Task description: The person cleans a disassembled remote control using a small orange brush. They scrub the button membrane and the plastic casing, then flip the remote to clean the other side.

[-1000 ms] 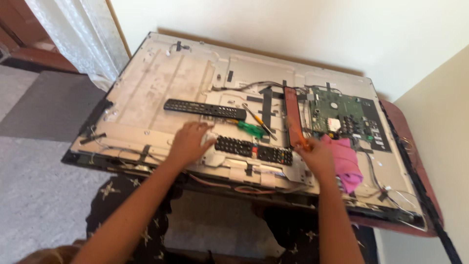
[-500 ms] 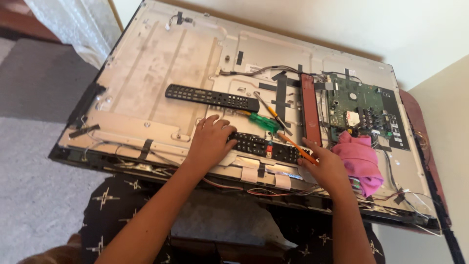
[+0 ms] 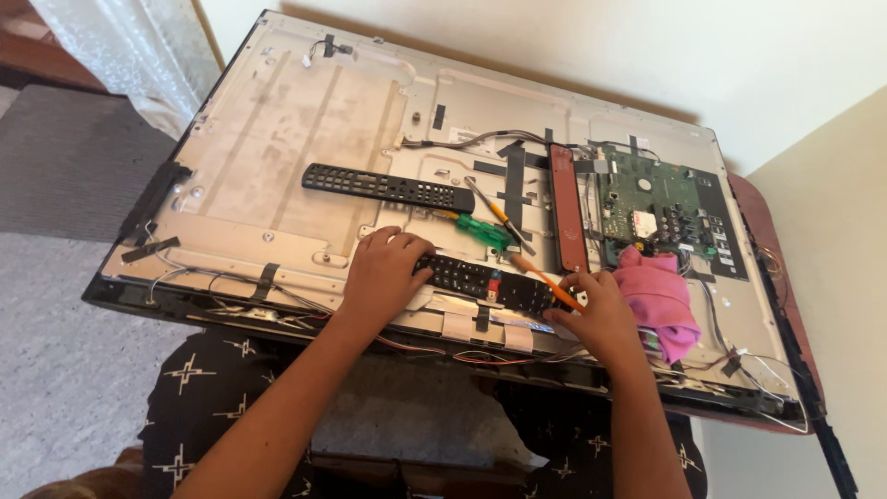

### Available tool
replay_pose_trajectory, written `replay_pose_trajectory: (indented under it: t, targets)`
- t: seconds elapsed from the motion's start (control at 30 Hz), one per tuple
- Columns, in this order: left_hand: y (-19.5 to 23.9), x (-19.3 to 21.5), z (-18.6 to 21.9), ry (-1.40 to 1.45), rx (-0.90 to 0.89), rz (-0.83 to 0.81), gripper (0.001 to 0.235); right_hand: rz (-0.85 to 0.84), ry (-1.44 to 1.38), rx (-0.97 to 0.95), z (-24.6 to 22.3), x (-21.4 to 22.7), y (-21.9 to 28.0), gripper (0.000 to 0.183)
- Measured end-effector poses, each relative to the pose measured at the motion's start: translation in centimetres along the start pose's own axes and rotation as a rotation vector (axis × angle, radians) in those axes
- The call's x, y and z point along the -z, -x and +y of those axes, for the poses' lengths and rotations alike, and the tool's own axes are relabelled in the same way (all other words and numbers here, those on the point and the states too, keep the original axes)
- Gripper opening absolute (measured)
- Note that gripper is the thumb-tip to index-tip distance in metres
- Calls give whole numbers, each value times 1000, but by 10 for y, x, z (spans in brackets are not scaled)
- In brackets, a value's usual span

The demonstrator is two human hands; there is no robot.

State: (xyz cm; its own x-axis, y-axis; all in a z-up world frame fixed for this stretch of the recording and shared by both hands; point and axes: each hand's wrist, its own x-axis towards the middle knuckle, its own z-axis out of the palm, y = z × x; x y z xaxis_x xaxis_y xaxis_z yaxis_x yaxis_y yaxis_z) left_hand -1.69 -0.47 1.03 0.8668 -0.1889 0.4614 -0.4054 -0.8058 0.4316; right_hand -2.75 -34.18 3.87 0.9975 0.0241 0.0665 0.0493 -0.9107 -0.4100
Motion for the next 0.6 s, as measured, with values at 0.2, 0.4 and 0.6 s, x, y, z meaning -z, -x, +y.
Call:
replay_pose_trajectory:
  t: [0.2,0.4,0.6]
  targets:
    - [-7,21,15,133,33,20,28,-52,-194,14,2,11,3,37]
    - [-12,30,12,37,-189,197,12,231,-193,45,-3,16,2,23]
    - [-9,19,3,-14,-237,43,18,232,127,217,-5,6,1,22]
